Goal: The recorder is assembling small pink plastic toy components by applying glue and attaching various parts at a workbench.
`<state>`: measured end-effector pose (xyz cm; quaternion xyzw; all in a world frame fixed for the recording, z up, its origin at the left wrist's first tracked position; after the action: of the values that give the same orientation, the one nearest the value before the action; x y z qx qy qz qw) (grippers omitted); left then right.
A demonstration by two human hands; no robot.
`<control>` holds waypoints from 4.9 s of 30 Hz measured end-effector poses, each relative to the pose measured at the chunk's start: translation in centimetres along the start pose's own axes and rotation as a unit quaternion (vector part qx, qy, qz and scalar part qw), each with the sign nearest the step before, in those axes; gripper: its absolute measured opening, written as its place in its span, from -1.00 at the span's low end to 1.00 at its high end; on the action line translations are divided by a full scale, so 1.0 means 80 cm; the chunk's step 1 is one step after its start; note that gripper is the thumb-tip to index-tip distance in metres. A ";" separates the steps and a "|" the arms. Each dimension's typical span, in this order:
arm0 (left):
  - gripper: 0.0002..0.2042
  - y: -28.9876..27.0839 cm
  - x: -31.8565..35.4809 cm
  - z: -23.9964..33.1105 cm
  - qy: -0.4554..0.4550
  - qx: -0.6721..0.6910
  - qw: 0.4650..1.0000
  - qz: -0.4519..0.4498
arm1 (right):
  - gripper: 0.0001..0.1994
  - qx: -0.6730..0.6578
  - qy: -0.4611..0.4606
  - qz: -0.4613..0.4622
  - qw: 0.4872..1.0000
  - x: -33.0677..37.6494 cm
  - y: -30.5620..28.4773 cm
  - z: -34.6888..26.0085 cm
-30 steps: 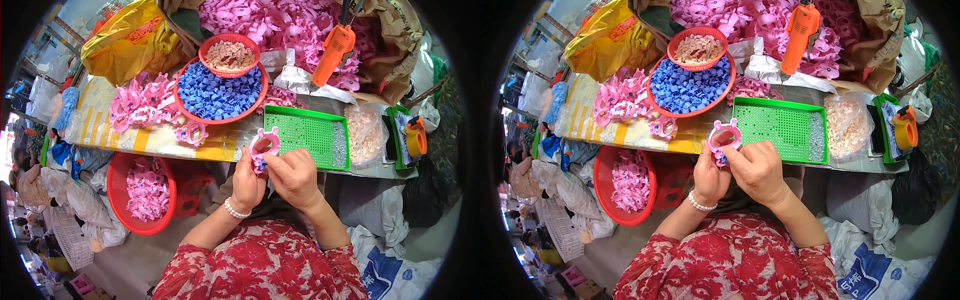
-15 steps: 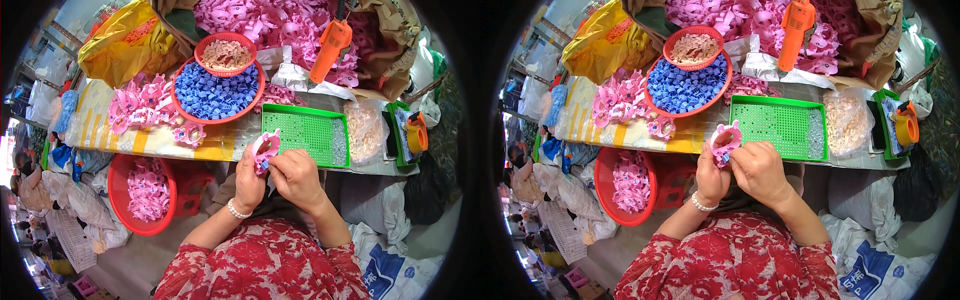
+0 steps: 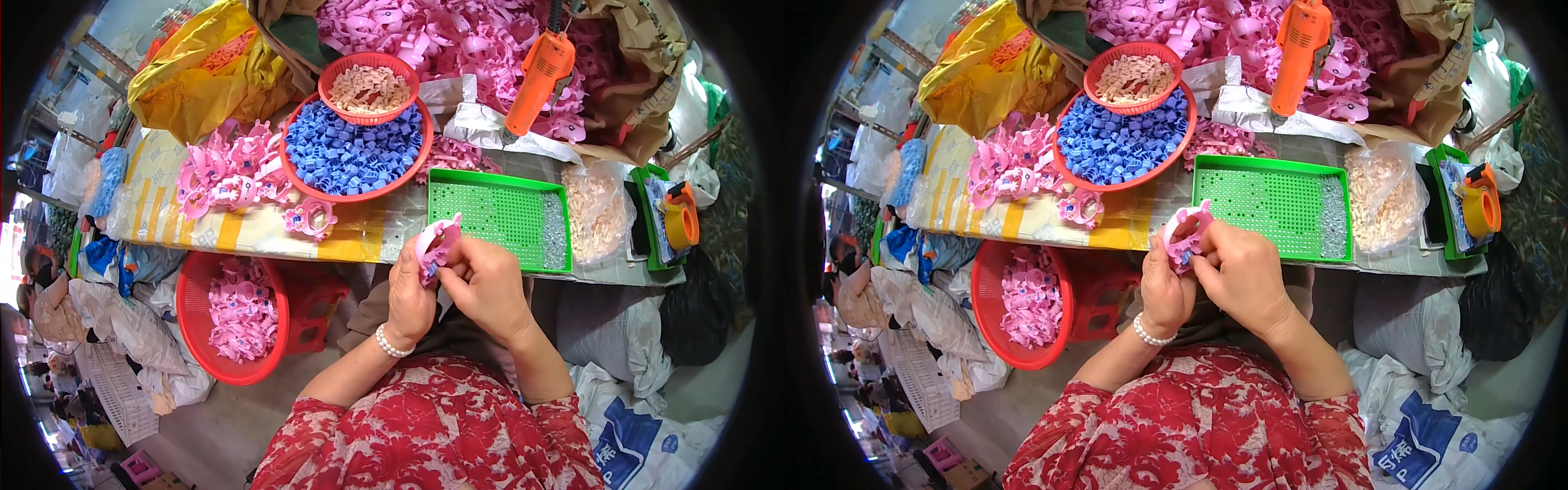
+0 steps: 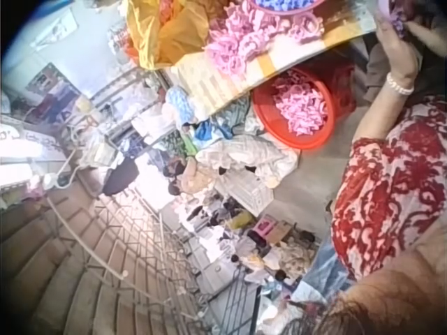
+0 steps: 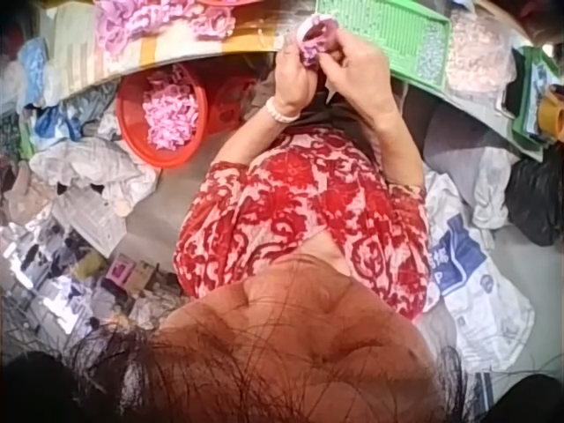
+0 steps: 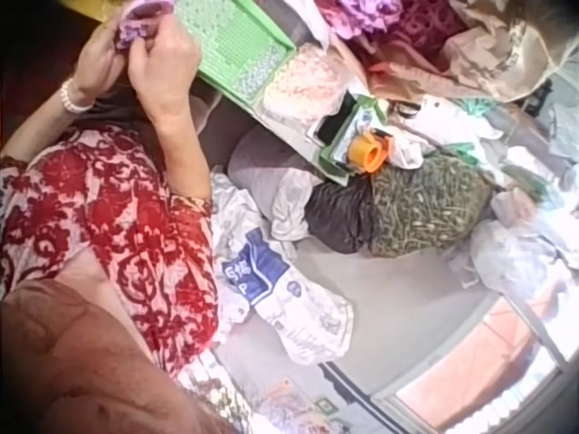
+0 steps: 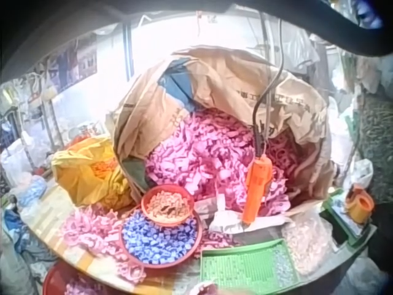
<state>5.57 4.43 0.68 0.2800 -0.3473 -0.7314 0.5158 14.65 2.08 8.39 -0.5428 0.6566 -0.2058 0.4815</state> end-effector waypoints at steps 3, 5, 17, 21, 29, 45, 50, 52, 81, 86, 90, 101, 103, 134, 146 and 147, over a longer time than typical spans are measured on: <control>-0.55 0.004 -0.001 0.002 0.011 -0.010 1.000 -0.010 | -0.80 -0.156 0.184 -0.026 0.970 0.001 0.007 0.024; -0.54 0.003 -0.002 0.001 0.018 0.004 1.000 0.004 | -0.72 -0.218 0.206 -0.056 0.952 -0.001 0.020 0.033; -0.46 -0.004 -0.005 -0.018 -0.142 0.146 0.979 0.020 | -0.63 -0.356 0.246 -0.132 0.892 -0.005 0.030 0.063; -0.41 0.002 -0.001 -0.026 -0.222 0.139 0.965 0.028 | -0.76 -0.347 0.195 -0.046 0.916 -0.014 0.008 0.079; -0.41 0.020 0.004 -0.015 -0.213 0.105 0.970 -0.045 | -0.80 -0.209 0.153 0.020 0.966 -0.010 -0.002 0.069; -0.59 0.034 -0.001 -0.025 -0.198 -0.129 0.971 -0.041 | -0.78 -0.114 0.158 0.080 0.978 0.006 -0.045 0.078; -0.61 0.040 -0.004 -0.034 -0.207 -0.108 0.972 -0.041 | -0.76 -0.097 0.159 0.098 0.978 0.012 -0.056 0.076; -0.62 0.039 -0.006 -0.037 -0.202 -0.111 0.972 -0.045 | -0.72 -0.154 0.189 0.057 0.968 0.013 -0.057 0.079; -0.64 0.030 0.003 -0.030 -0.208 -0.122 0.970 -0.012 | -0.87 0.349 0.202 0.080 0.912 0.101 -0.135 0.281; -0.66 0.031 0.005 -0.028 -0.212 -0.123 0.969 -0.022 | -0.89 0.298 0.229 0.096 0.922 0.107 -0.132 0.298; -0.68 0.023 0.006 -0.028 -0.198 -0.121 0.973 -0.009 | -0.97 0.184 0.285 0.142 0.930 0.115 -0.150 0.289; -0.65 0.025 -0.002 -0.047 -0.216 -0.057 0.975 -0.002 | -0.93 -0.406 0.305 0.122 0.853 0.097 -0.100 0.188; -0.64 0.029 -0.001 -0.049 -0.227 -0.031 0.973 -0.012 | -0.91 -0.412 0.299 0.078 0.857 0.095 -0.083 0.164; -0.55 0.025 0.002 -0.034 -0.203 0.035 0.978 -0.041 | -0.95 -0.414 0.215 0.047 0.883 0.060 -0.026 0.075; -0.57 0.026 0.011 -0.035 -0.251 0.113 0.958 -0.077 | -0.86 -0.116 0.099 0.109 0.982 0.045 -0.053 0.052; -0.58 0.026 0.012 -0.034 -0.254 0.112 0.958 -0.072 | -0.86 -0.116 0.098 0.108 0.982 0.044 -0.054 0.053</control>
<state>8.57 2.43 0.64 0.1651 -0.5259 -0.7700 0.3214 20.69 -1.48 8.49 -0.4977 0.7751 -0.1270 0.3679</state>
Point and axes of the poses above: each hand's wrist, its own x-axis away from the middle knuckle, its own y-axis out of the palm, z = x × y, the point moved 7 cm from there along -x, towards the middle knuckle, and after that the axes turned 11 degrees about x, right-handed, at the moved point
